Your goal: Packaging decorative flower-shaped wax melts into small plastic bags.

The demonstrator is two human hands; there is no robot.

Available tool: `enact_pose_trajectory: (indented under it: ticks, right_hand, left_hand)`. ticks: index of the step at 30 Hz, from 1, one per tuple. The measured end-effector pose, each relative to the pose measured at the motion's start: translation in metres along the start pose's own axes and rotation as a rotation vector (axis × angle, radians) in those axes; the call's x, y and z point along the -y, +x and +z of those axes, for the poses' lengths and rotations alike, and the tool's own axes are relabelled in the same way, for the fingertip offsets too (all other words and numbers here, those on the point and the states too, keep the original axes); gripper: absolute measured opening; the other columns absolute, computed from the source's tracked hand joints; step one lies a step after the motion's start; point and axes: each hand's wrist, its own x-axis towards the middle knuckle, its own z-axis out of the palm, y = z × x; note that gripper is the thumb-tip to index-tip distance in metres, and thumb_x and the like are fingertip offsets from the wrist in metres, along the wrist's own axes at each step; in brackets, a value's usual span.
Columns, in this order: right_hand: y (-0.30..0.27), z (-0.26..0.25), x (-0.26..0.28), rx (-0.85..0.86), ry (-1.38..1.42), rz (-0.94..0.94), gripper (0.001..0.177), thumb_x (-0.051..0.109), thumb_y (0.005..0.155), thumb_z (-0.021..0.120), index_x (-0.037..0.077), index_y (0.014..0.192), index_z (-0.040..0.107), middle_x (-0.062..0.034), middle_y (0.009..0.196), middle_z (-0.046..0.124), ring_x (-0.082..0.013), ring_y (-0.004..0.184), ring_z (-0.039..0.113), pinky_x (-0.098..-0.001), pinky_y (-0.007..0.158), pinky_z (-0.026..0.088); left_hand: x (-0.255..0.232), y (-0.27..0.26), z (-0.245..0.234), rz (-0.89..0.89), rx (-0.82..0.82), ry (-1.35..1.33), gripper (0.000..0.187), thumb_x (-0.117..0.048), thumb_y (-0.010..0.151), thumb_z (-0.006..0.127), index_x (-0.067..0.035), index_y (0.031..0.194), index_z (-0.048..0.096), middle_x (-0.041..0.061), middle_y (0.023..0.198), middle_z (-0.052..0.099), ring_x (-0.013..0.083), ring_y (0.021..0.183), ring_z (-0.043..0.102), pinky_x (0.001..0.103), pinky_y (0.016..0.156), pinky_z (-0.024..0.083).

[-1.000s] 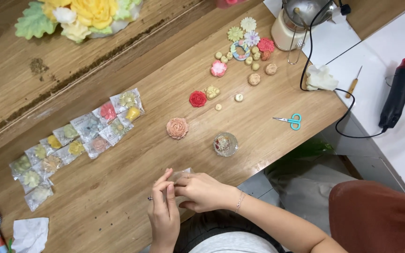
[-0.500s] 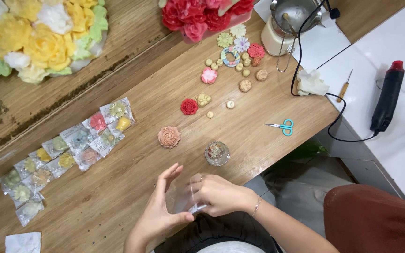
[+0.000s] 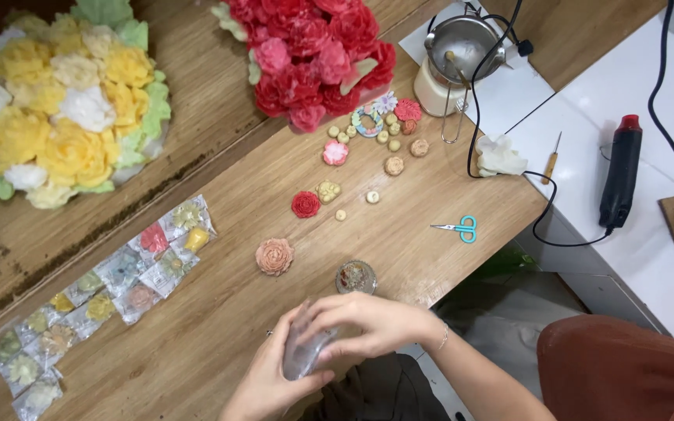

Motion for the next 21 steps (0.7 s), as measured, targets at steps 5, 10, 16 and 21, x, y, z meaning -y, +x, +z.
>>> enact_pose_trajectory:
  ticks: [5,10,16,21]
  right_hand:
    - [0.003,-0.055,-0.072,-0.347,0.134,0.191,0.028,0.021,0.097,0.072,0.005,0.119,0.073,-0.006,0.111,0.076,-0.0165,0.106,0.071,-0.0327,0.093,0.057]
    - [0.034,-0.16,-0.181,-0.965,-0.234,0.34,0.032,0.02,0.094,0.074,0.004,0.121,0.067,-0.0079,0.099,0.073,-0.016,0.085,0.068,-0.0316,0.077,0.057]
    - [0.085,-0.241,-0.279,-1.14,-0.507,0.575,0.048,0.028,0.089,0.074,0.006,0.13,0.06,-0.0152,0.098,0.073,-0.031,0.096,0.069,-0.044,0.087,0.055]
    - [0.122,-0.251,-0.275,-1.107,-0.739,0.802,0.059,0.033,0.084,0.08,0.007,0.131,0.057,-0.0263,0.132,0.05,-0.0443,0.125,0.048,-0.0554,0.098,0.045]
  left_hand:
    - [0.043,-0.001,-0.003,-0.08,-0.143,0.164,0.111,-0.028,0.064,0.093,-0.015,0.158,0.035,0.015,0.146,0.056,0.0255,0.14,0.053,0.041,0.114,0.04]
    - [0.116,0.006,-0.006,0.062,-0.16,0.305,0.12,-0.03,0.058,0.099,-0.011,0.155,0.031,0.022,0.147,0.054,0.0348,0.137,0.05,0.046,0.113,0.037]
    - [0.344,0.012,-0.022,-0.021,-0.293,-0.037,0.091,-0.034,0.074,0.08,-0.005,0.154,0.046,0.016,0.143,0.062,0.0267,0.137,0.059,0.04,0.119,0.038]
    - [0.434,0.025,-0.076,-0.01,-0.267,0.013,0.089,-0.032,0.073,0.08,-0.005,0.151,0.047,0.015,0.139,0.062,0.0262,0.133,0.059,0.04,0.115,0.039]
